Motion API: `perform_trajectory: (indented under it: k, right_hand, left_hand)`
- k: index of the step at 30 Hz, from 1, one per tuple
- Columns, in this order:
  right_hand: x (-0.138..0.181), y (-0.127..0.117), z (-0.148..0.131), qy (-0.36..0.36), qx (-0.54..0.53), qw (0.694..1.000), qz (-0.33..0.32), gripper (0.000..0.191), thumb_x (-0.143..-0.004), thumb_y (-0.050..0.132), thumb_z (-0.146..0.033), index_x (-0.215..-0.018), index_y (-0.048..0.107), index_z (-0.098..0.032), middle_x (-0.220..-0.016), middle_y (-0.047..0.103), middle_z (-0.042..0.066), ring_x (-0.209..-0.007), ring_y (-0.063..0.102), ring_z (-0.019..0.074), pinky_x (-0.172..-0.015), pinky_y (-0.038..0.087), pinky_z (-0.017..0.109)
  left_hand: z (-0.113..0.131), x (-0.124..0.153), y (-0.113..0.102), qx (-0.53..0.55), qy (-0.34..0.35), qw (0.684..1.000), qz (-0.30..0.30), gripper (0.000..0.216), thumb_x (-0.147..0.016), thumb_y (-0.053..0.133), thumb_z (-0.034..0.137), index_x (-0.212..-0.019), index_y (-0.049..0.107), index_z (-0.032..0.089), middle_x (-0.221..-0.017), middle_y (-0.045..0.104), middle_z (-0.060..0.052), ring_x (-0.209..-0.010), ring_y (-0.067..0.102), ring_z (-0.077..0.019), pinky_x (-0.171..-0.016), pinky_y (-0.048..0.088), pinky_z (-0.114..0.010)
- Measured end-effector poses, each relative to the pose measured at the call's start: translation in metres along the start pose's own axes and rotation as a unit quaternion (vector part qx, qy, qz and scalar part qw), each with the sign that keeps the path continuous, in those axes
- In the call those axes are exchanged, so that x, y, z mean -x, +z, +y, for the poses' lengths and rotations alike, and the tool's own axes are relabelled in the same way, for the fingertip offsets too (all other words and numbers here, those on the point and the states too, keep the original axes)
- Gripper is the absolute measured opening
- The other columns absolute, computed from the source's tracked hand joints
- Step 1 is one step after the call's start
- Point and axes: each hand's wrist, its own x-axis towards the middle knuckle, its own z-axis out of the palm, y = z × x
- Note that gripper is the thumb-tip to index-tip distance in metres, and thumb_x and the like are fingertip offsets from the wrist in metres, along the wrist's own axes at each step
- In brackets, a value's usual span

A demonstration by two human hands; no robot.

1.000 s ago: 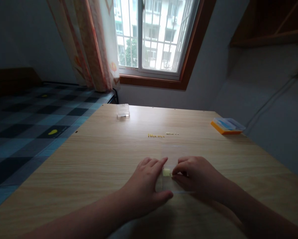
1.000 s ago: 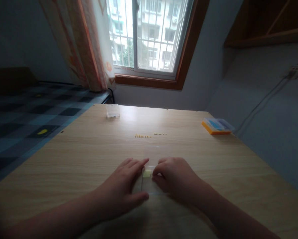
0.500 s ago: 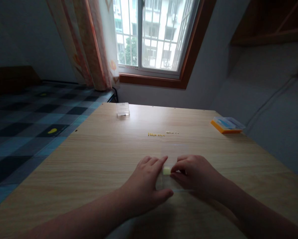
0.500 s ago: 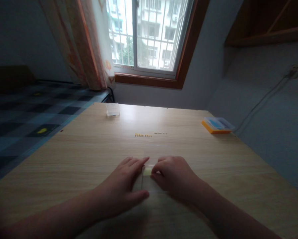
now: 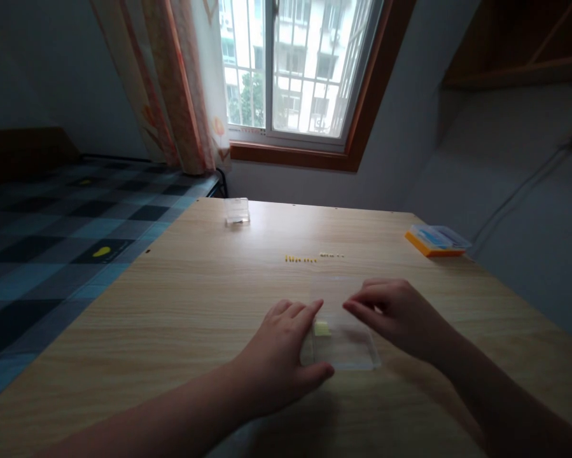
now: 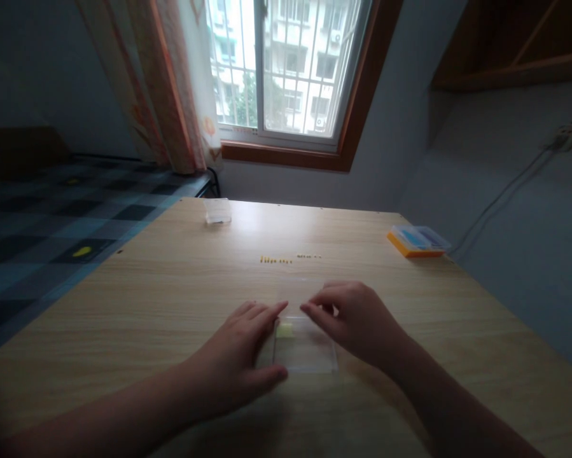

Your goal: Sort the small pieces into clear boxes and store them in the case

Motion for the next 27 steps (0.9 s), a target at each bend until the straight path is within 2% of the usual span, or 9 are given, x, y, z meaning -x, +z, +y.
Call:
perform_trajectory:
  k: [2,3,5,9,13,19,27]
  right_hand:
    - [-0.007,-0.009,0.015,0.026,0.004,0.996,0.089,0.041,-0.096,0.057,-0.045,-0.071,0.074,-0.018,-0.061,0.06,0.0,-0.058,0.053,0.0112,-0.058,0.035,0.025]
    - [-0.011,-0.012,0.024,0.04,0.006,0.992,0.122,0.041,-0.096,0.057,-0.047,-0.074,0.075,-0.018,-0.062,0.061,0.001,-0.059,0.053,0.0122,-0.058,0.035,0.026]
    - [-0.02,-0.014,0.042,0.062,0.019,0.988,0.142,0.036,-0.094,0.059,-0.046,-0.08,0.077,-0.018,-0.068,0.065,0.002,-0.062,0.055,0.0136,-0.059,0.037,0.026]
    - [-0.047,-0.011,0.065,0.054,0.087,0.99,0.101,0.022,-0.092,0.063,-0.034,-0.09,0.079,-0.021,-0.086,0.072,0.004,-0.08,0.063,0.017,-0.073,0.044,0.028]
    - [-0.082,-0.004,0.071,0.037,0.146,0.987,0.051,0.015,-0.089,0.067,-0.027,-0.092,0.081,-0.022,-0.093,0.074,0.005,-0.09,0.064,0.0188,-0.086,0.044,0.029]
    - [-0.124,0.016,0.067,0.049,0.184,0.982,-0.015,0.014,-0.085,0.069,-0.029,-0.091,0.082,-0.025,-0.094,0.075,0.004,-0.088,0.065,0.0173,-0.081,0.046,0.025]
    - [-0.136,0.031,0.058,0.085,0.213,0.973,-0.037,0.02,-0.083,0.066,-0.03,-0.093,0.082,-0.025,-0.098,0.076,0.006,-0.092,0.066,0.0193,-0.083,0.046,0.025]
  left_hand:
    - [-0.001,0.0,0.0,0.002,0.002,1.0,0.001,0.083,-0.073,0.079,0.033,-0.148,0.046,0.017,-0.137,0.06,-0.011,-0.126,0.05,-0.0311,-0.114,0.036,-0.049]
    - [-0.001,0.0,0.0,0.002,0.001,1.0,0.001,0.083,-0.073,0.079,0.033,-0.148,0.046,0.016,-0.137,0.06,-0.012,-0.127,0.049,-0.0311,-0.115,0.036,-0.049]
    - [-0.002,-0.001,0.001,0.002,-0.001,1.0,0.002,0.084,-0.073,0.079,0.033,-0.148,0.046,0.015,-0.137,0.059,-0.012,-0.127,0.049,-0.0314,-0.115,0.035,-0.049]
    - [-0.002,0.0,0.001,0.005,-0.002,1.0,0.001,0.085,-0.073,0.079,0.033,-0.148,0.045,0.015,-0.138,0.059,-0.013,-0.127,0.049,-0.0319,-0.115,0.036,-0.05]
    - [0.0,0.001,-0.001,0.006,-0.013,1.0,-0.003,0.085,-0.073,0.079,0.032,-0.149,0.045,0.015,-0.138,0.059,-0.014,-0.129,0.048,-0.0332,-0.116,0.034,-0.051]
    - [0.001,0.002,-0.002,0.004,-0.014,1.0,-0.005,0.085,-0.073,0.079,0.033,-0.149,0.045,0.014,-0.14,0.058,-0.014,-0.13,0.048,-0.0333,-0.117,0.034,-0.051]
    - [-0.001,0.001,0.001,0.006,-0.013,1.0,-0.003,0.087,-0.073,0.08,0.035,-0.149,0.045,0.014,-0.142,0.056,-0.014,-0.133,0.045,-0.0343,-0.119,0.03,-0.052]
